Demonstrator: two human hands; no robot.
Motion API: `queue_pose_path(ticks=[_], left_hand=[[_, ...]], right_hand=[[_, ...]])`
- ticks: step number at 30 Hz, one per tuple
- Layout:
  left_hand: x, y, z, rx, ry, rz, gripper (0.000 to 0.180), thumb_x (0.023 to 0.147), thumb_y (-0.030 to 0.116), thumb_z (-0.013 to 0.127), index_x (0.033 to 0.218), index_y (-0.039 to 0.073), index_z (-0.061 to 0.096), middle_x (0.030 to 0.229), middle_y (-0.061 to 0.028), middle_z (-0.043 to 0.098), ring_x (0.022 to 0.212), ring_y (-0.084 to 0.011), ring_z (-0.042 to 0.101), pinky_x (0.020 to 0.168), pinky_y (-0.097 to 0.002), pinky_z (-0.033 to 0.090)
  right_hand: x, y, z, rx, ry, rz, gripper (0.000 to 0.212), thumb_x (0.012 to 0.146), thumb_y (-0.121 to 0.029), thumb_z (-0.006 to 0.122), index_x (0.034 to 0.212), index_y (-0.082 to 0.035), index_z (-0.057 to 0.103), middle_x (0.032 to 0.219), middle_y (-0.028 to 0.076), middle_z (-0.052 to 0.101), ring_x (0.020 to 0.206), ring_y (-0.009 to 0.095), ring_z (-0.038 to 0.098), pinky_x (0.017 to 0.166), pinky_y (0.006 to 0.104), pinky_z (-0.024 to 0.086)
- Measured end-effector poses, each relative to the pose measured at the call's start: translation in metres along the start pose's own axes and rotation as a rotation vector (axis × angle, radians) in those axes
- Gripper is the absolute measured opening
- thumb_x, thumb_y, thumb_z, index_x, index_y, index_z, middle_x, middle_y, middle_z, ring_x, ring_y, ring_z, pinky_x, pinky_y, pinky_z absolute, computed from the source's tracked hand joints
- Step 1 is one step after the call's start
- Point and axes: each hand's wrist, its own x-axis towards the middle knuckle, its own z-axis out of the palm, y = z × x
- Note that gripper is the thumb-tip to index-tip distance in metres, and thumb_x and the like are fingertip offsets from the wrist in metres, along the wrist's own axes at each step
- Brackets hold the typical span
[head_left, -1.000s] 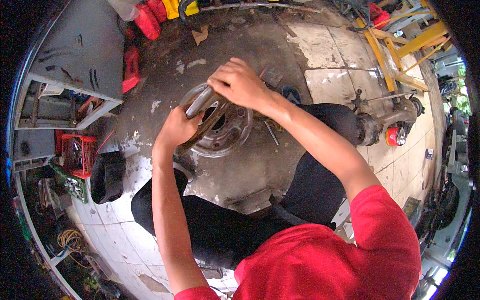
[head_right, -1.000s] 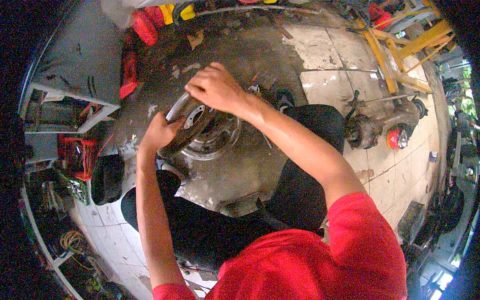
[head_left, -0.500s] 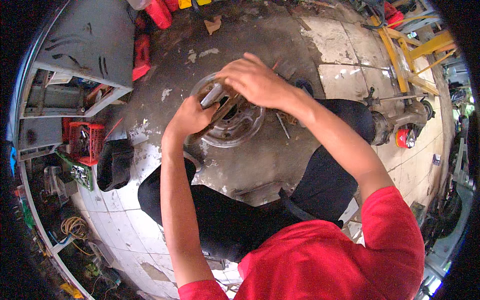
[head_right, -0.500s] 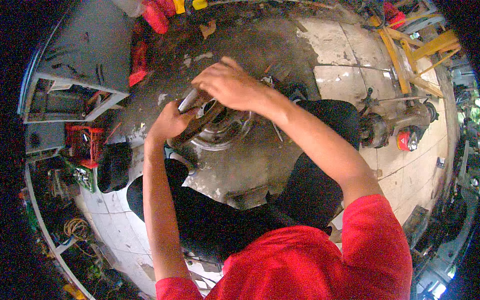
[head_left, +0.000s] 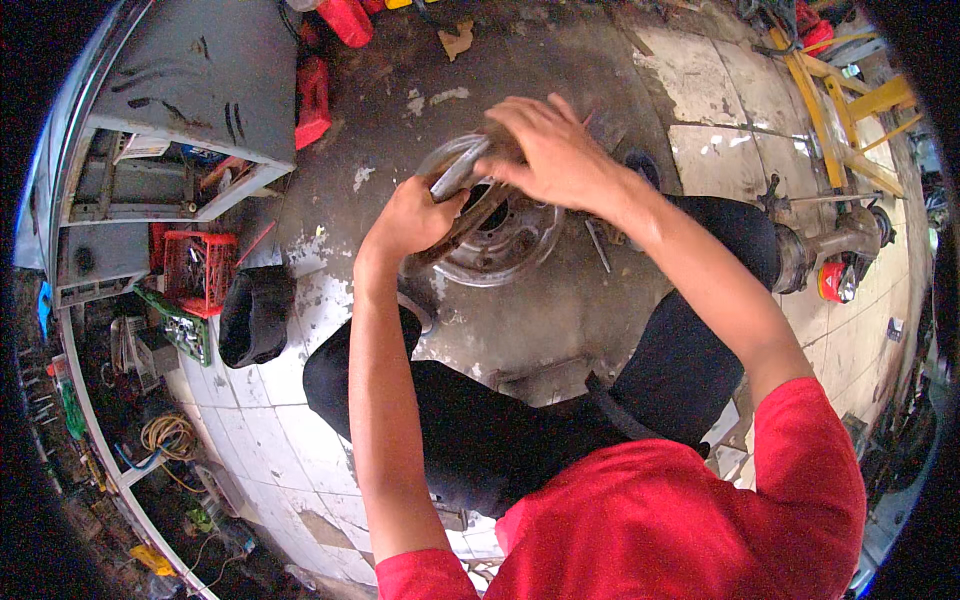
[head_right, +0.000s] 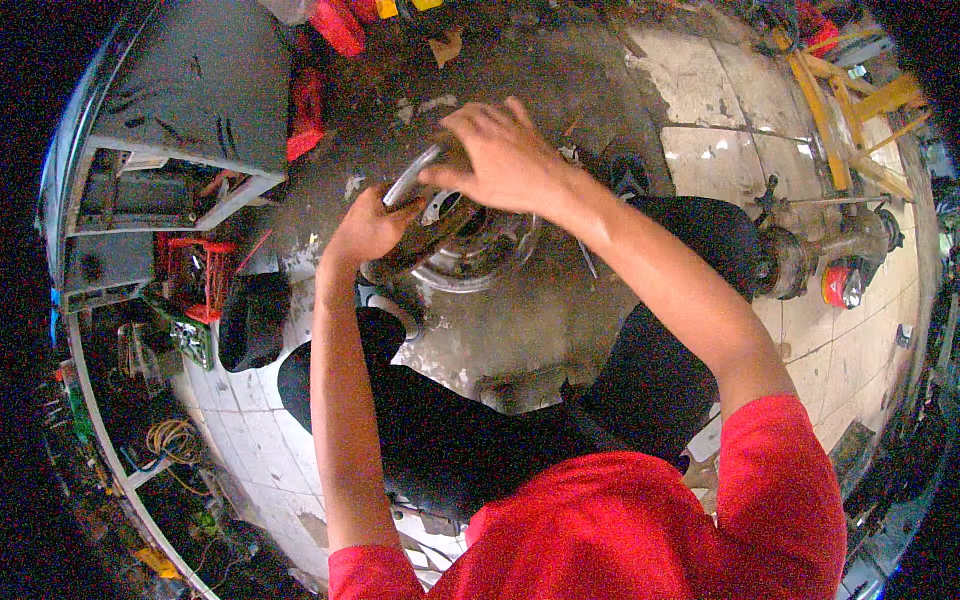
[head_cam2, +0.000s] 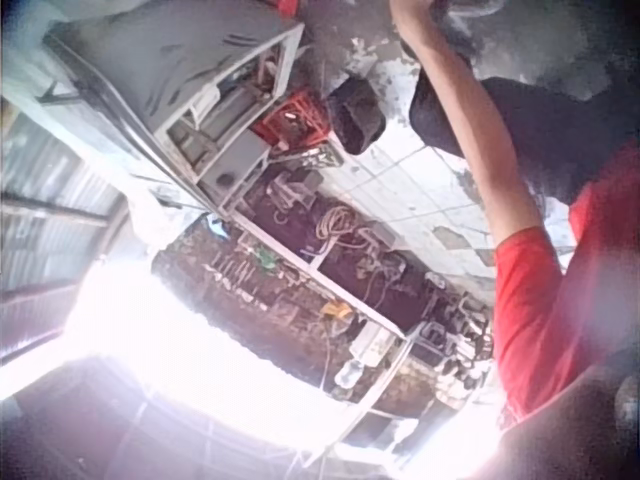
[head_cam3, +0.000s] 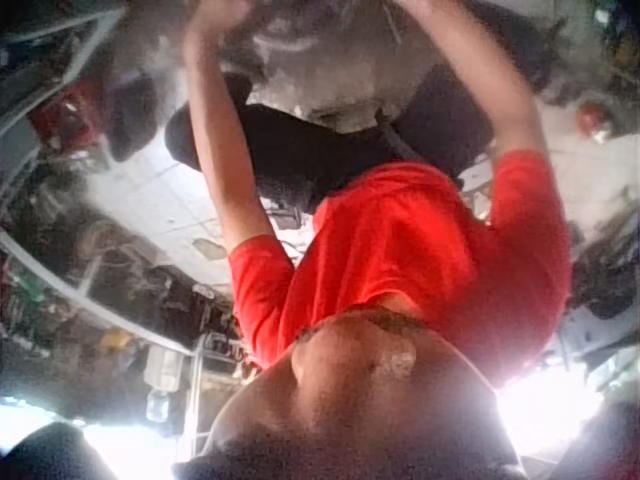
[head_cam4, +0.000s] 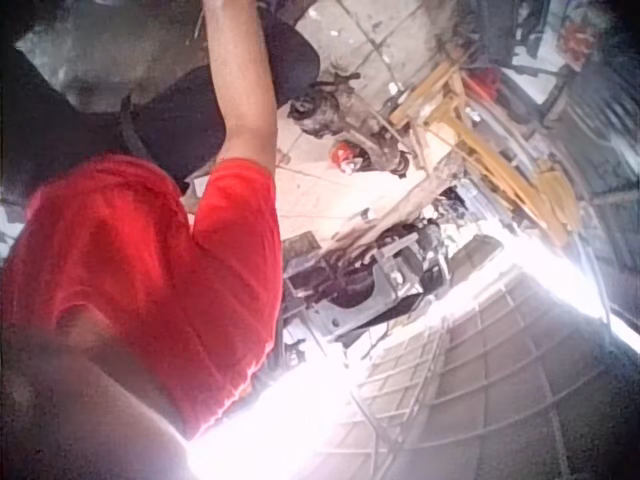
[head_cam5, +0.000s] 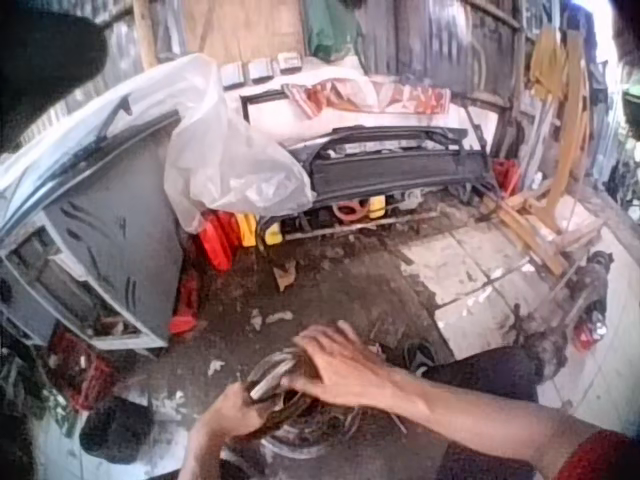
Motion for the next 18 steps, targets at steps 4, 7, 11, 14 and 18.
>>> queue_pose_path(ticks=[4,7,11,14,18], left_hand=[[-0.001,0.003,-0.001,-0.016,-0.022,0.043,0.041,0.089,0.034,0.07,0.106,-0.003,0.068,0.089,-0.0263,0.071,0.087,-0.0357,0.072,0.076,-0.0463,0.052],[-0.003,0.021,-0.004,0.005,-0.026,-0.004,0.039,0.089,0.032,0.069,0.107,-0.002,0.068,0.09,-0.0264,0.071,0.089,-0.0355,0.072,0.076,-0.0463,0.053],[0.001,0.008,-0.001,0.003,-0.034,-0.013,0.037,0.089,0.032,0.069,0.108,-0.001,0.068,0.09,-0.027,0.071,0.09,-0.0358,0.073,0.076,-0.0472,0.053],[-0.002,0.005,0.0,-0.011,-0.019,0.071,0.036,0.088,0.031,0.069,0.107,0.0,0.069,0.088,-0.027,0.071,0.088,-0.0354,0.073,0.075,-0.0476,0.053],[-0.002,0.008,-0.001,-0.054,-0.003,0.048,0.038,0.084,0.03,0.07,0.11,0.002,0.07,0.095,-0.0259,0.073,0.094,-0.0386,0.072,0.082,-0.0476,0.054]], right_hand=[[-0.01,-0.014,0.005,0.012,0.088,-0.173,0.073,0.094,-0.058,0.059,0.138,0.0,0.053,0.141,0.021,0.055,0.137,0.036,0.046,0.116,0.0509,0.03],[0.003,0.017,-0.001,0.033,-0.014,0.068,0.071,0.097,-0.057,0.056,0.138,0.001,0.053,0.138,0.023,0.057,0.135,0.037,0.048,0.116,0.0483,0.032],[-0.003,0.001,-0.001,0.062,0.03,-0.072,0.071,0.095,-0.057,0.059,0.137,0.0,0.053,0.141,0.023,0.054,0.137,0.039,0.046,0.117,0.0502,0.03],[-0.005,-0.01,-0.002,0.124,0.022,-0.184,0.064,0.094,-0.05,0.064,0.136,-0.002,0.055,0.143,0.02,0.054,0.138,0.036,0.045,0.118,0.0524,0.028],[0.006,0.013,0.003,0.064,0.02,-0.013,0.055,0.096,-0.045,0.063,0.131,-0.003,0.059,0.141,0.017,0.055,0.138,0.033,0.046,0.118,0.0519,0.029]])
